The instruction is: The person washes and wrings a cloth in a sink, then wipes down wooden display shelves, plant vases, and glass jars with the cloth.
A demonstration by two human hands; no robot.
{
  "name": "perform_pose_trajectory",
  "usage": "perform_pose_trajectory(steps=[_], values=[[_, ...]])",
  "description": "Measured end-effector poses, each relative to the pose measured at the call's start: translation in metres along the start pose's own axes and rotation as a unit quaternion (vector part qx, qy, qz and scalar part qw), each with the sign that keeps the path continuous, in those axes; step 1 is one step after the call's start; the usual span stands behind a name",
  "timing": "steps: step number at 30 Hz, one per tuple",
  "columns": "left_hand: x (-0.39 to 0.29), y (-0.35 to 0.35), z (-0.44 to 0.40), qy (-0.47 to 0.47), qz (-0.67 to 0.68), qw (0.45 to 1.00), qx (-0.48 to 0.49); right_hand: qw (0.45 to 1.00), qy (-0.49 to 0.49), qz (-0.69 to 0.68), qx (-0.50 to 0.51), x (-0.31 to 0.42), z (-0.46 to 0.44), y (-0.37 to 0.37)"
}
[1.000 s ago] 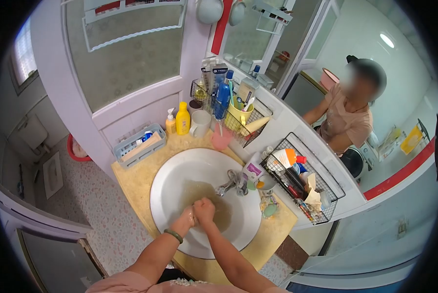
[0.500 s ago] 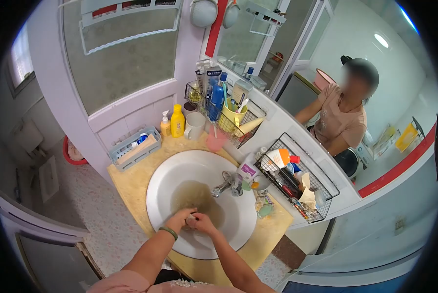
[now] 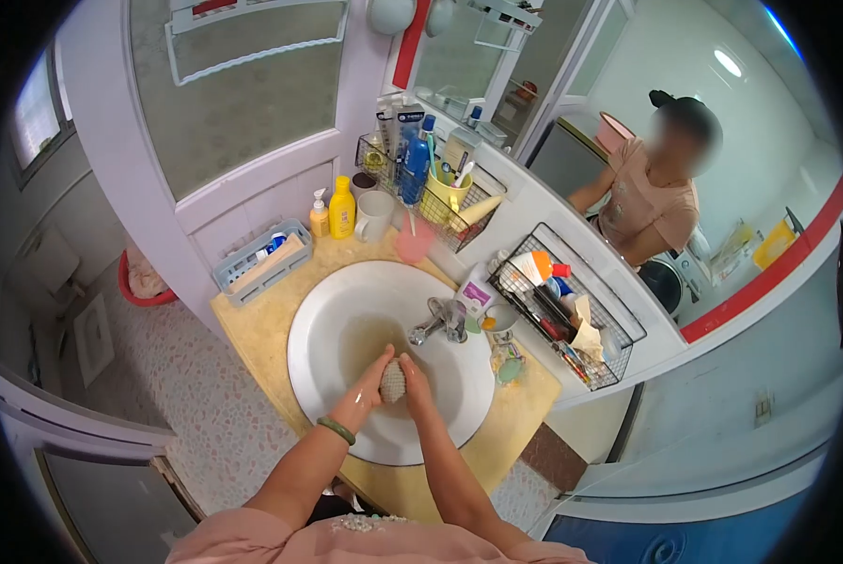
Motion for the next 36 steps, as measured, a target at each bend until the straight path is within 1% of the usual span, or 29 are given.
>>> perform_pose_trajectory(steps=[1,2,4,5,6,7,8,10,11,12,13,15,16,17,18,19,21,23,25,27,28,29,30,31,32,33,34,35,36], values=[[0.0,-0.001,0.003,-0.003,-0.004,1.0,0.001,0.996,-0.039,0.084,0.001,0.006,0.004,0.001],[0.0,-0.007,0.004,0.003,-0.019,1.0,-0.022,0.996,-0.039,0.082,-0.003,0.003,0.002,-0.002],[-0.006,-0.004,0.018,0.009,-0.036,0.998,-0.044,0.967,-0.166,0.191,0.037,0.014,0.001,0.004],[-0.006,0.008,0.028,-0.022,-0.041,0.999,0.012,0.967,-0.167,0.19,0.037,0.017,0.0,0.002],[-0.005,0.019,0.041,-0.052,-0.046,0.995,0.067,0.972,-0.137,0.186,0.029,0.023,-0.001,0.0],[-0.007,0.023,0.05,-0.05,-0.046,0.995,0.068,0.977,-0.107,0.183,0.022,0.028,-0.001,0.0],[-0.008,0.03,0.06,-0.046,-0.067,0.993,0.084,0.977,-0.109,0.183,0.023,0.036,0.001,0.002],[-0.008,0.034,0.065,-0.043,-0.087,0.99,0.102,0.981,-0.158,0.045,0.098,0.061,0.015,0.016],[-0.004,0.04,0.069,-0.086,-0.056,0.982,0.156,0.981,-0.159,0.046,0.097,0.068,0.02,0.016],[-0.001,0.047,0.075,-0.129,-0.025,0.969,0.21,0.98,-0.126,0.026,0.15,0.075,0.03,0.025],[-0.003,0.051,0.082,-0.128,-0.026,0.968,0.213,0.975,-0.095,0.007,0.203,0.083,0.039,0.033],[-0.013,0.061,0.099,-0.033,-0.104,0.958,0.266,0.969,-0.078,-0.008,0.234,0.102,0.055,0.037],[-0.014,0.061,0.096,-0.032,-0.103,0.958,0.266,0.962,-0.057,-0.023,0.266,0.106,0.061,0.041],[-0.012,0.06,0.091,-0.038,-0.151,0.95,0.269,0.962,-0.057,-0.022,0.268,0.108,0.06,0.041],[-0.01,0.059,0.089,-0.045,-0.198,0.941,0.271,0.962,-0.073,-0.018,0.262,0.111,0.058,0.04],[-0.017,0.068,0.097,-0.043,-0.198,0.942,0.269,0.962,-0.089,-0.014,0.257,0.114,0.057,0.04],[-0.018,0.08,0.108,-0.059,-0.31,0.917,0.245,0.962,-0.097,-0.009,0.256,0.119,0.051,0.041],[-0.018,0.079,0.101,-0.07,-0.339,0.911,0.224,0.961,-0.106,-0.002,0.256,0.121,0.046,0.041],[-0.016,0.075,0.089,-0.079,-0.369,0.904,0.201,0.971,-0.078,0.01,0.224,0.116,0.034,0.04],[-0.014,0.061,0.068,-0.036,-0.429,0.898,0.089,0.976,-0.071,0.017,0.203,0.108,0.026,0.041],[-0.01,0.06,0.065,-0.035,-0.429,0.899,0.086,0.981,-0.066,0.025,0.179,0.103,0.019,0.039],[-0.012,0.056,0.059,-0.003,-0.446,0.894,0.047,0.981,-0.066,0.024,0.181,0.093,0.013,0.04],[-0.013,0.051,0.055,0.026,-0.461,0.887,0.008,0.988,-0.063,0.021,0.141,0.079,0.002,0.034],[-0.007,0.048,0.051,0.023,-0.46,0.887,0.006,0.993,-0.06,0.018,0.099,0.064,-0.009,0.027],[-0.01,0.043,0.045,0.08,-0.516,0.853,-0.032,0.994,-0.054,0.018,0.098,0.049,-0.018,0.027],[-0.013,0.038,0.044,0.135,-0.566,0.81,-0.069,0.995,-0.073,0.045,0.052,0.041,-0.024,0.021],[-0.005,0.031,0.044,0.128,-0.564,0.813,-0.071,0.993,-0.091,0.074,0.005,0.032,-0.027,0.013],[0.001,0.025,0.043,0.123,-0.551,0.822,-0.071,0.993,-0.085,0.076,0.007,0.02,-0.028,0.009],[0.004,0.02,0.044,0.12,-0.54,0.83,-0.07,0.992,-0.065,0.101,-0.028,0.019,-0.024,0.004]])
Point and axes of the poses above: each hand's wrist, its own z-axis away from the middle knuckle, its own y-axis out of the palm, x = y × z, the point moved 8 cm from there along -z, towards the middle knuckle, and after that the axes turned 12 degrees about -x, right-handed, at the moved point
